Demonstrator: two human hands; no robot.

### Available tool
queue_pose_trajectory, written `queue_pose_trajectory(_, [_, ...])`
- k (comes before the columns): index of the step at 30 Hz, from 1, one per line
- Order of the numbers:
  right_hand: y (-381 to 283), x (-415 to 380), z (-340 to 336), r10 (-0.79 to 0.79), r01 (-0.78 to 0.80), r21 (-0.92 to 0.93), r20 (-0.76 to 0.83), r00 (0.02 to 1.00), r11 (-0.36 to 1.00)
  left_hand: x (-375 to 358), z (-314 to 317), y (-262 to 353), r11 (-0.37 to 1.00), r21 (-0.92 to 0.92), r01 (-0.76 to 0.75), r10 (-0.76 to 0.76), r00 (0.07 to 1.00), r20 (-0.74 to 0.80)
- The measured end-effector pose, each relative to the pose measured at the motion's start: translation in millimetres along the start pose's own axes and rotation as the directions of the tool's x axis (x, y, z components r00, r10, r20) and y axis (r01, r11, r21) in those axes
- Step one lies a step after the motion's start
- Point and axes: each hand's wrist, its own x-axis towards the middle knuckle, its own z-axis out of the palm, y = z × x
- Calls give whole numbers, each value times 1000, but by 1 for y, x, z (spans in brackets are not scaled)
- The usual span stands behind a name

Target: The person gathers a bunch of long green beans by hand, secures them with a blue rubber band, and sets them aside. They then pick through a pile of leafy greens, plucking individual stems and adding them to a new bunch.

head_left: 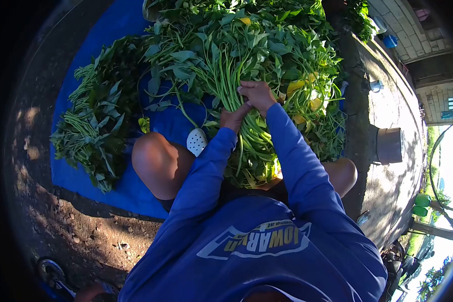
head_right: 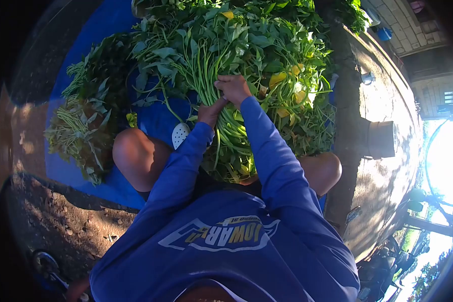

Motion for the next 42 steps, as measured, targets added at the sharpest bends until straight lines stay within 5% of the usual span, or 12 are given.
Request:
queue_pose_trajectory(2, [-12, -6, -3, 61, -64, 47, 54, 997, 997, 7, -18, 2, 994, 96, 57, -60, 998, 26])
queue_pose_trajectory(6, [-25, 36, -15, -122, 204, 260, -300, 946, 944, -1, -14, 27, 965, 213, 152, -164, 986, 40])
queue_pose_trajectory(9, [-25, 87, -9, -210, 264, 297, -202, 957, 918, -1, -16, 41, 910, 354, 214, -272, 955, 122])
queue_pose_trajectory(11, [-42, 92, 18, -331, 334, 92, -45, 942, 938, -7, -10, 54, 884, 395, 249, -340, 923, 181])
queue_pose_trajectory(16, [-80, 100, 33, -154, 174, -22, 367, 917, 984, 1, -17, 36, 988, 113, 102, -115, 986, 119])
queue_pose_trajectory(18, [-102, 75, 4, -407, 469, -213, 278, 870, 857, -1, -15, 47, 982, 95, 164, -168, 985, 36])
queue_pose_trajectory(20, [-141, 5, -33, -505, 516, -555, 188, 842, 652, 8, -18, 48, 981, 53, 185, -185, 983, -1])
queue_pose_trajectory(22, [-151, -62, -65, -246, 414, -635, 339, 908, 652, 9, -13, 50, 988, 25, 150, -150, 989, 7])
queue_pose_trajectory(26, [-59, -145, -78, -551, 656, -712, 453, 701, 250, 5, 11, 68, 995, -13, 102, -102, 995, 1])
queue_pose_trajectory(33, [17, -210, 8, -513, 420, -489, -68, 856, 765, 6, 21, 61, 980, 45, -191, 192, 981, -19])
queue_pose_trajectory(37, [23, -205, -24, -607, 491, -574, -14, 795, 656, 9, 8, 77, 972, 105, -209, 209, 978, 10])
queue_pose_trajectory(42, [16, -215, -60, -477, 453, -412, 49, 877, 791, 6, 11, 94, 997, 52, -52, 52, 999, 13])
